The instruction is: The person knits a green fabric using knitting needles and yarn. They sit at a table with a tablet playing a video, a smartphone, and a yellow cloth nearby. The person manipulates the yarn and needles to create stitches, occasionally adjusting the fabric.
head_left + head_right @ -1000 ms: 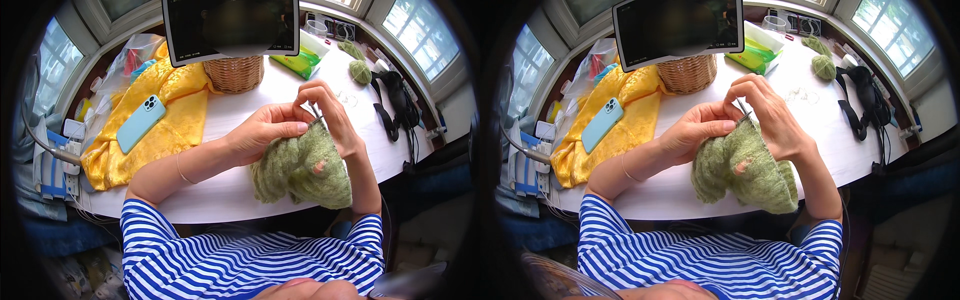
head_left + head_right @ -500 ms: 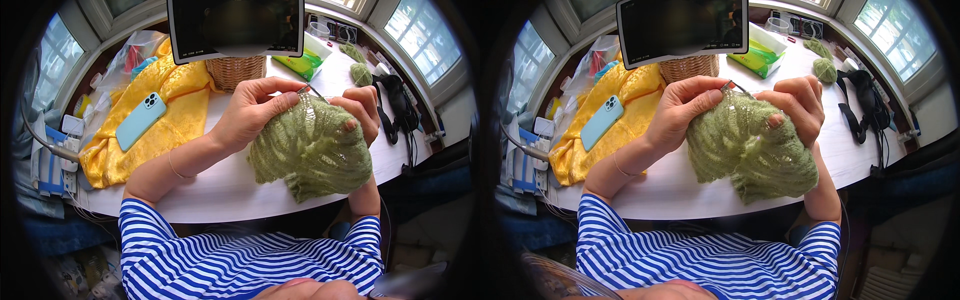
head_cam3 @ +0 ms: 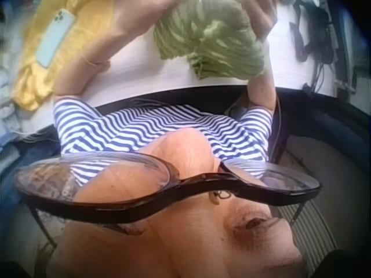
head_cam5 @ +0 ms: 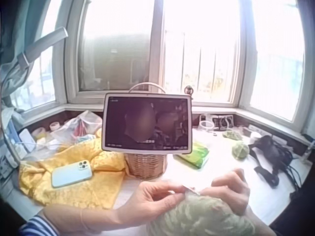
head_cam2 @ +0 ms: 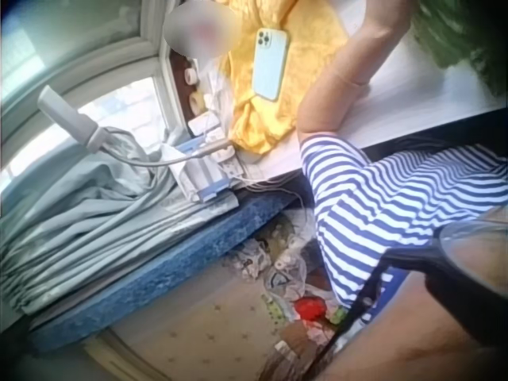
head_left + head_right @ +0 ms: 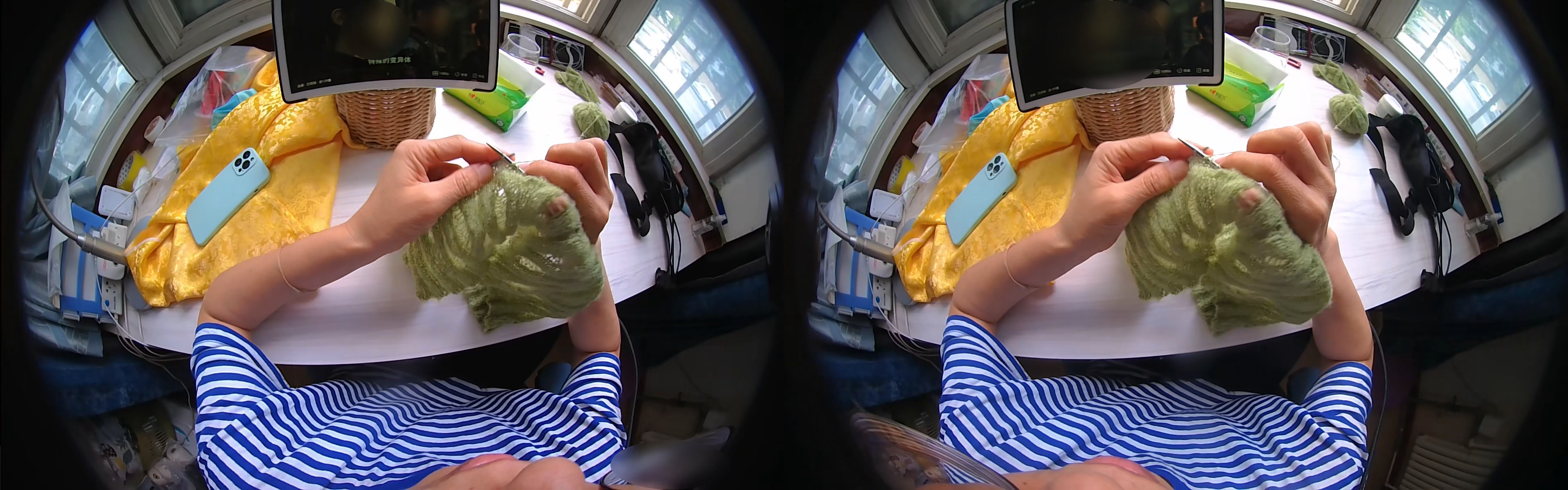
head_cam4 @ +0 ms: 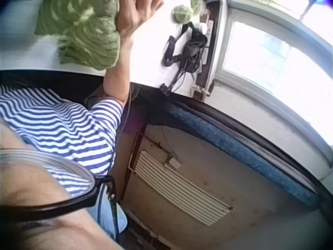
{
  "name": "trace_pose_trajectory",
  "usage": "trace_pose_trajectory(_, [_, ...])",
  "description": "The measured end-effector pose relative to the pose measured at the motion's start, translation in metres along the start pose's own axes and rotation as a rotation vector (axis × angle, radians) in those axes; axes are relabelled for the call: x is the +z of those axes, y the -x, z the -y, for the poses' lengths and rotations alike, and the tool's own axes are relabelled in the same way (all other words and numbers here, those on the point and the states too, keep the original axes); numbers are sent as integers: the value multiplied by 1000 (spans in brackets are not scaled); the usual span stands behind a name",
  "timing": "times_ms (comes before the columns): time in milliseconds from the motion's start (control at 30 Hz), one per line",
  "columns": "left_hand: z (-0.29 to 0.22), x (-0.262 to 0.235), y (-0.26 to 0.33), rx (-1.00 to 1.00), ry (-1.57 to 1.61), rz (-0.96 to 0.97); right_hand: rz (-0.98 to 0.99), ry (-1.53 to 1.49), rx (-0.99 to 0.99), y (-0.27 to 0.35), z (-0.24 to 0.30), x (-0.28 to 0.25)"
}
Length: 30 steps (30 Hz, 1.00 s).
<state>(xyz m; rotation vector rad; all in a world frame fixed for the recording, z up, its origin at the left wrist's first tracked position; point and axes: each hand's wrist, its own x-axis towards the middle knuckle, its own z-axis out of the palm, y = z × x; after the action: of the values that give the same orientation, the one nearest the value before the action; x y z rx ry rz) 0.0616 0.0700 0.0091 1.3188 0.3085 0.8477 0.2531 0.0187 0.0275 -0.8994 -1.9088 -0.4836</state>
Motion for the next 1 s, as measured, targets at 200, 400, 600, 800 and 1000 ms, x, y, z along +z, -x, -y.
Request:
trace_pose_trajectory(200, [14, 8, 2, 162, -270, 54, 278, -76, -2, -5, -13, -1])
trace_pose_trajectory(400, [14, 6, 3, -7, -182, 60, 199, -93, -74, -8, -6, 1])
trace_pose_trajectory(600, [2, -3, -3, -59, 76, 43, 23, 11, -46, -4, -2, -9])
trace_pose_trajectory(800, [-2, -4, -4, -50, 172, -54, 33, 8, 7, -2, 4, -4])
trace_pose_trajectory(1000, [2, -6, -4, -20, 152, 23, 22, 145, -69, -6, 1, -3])
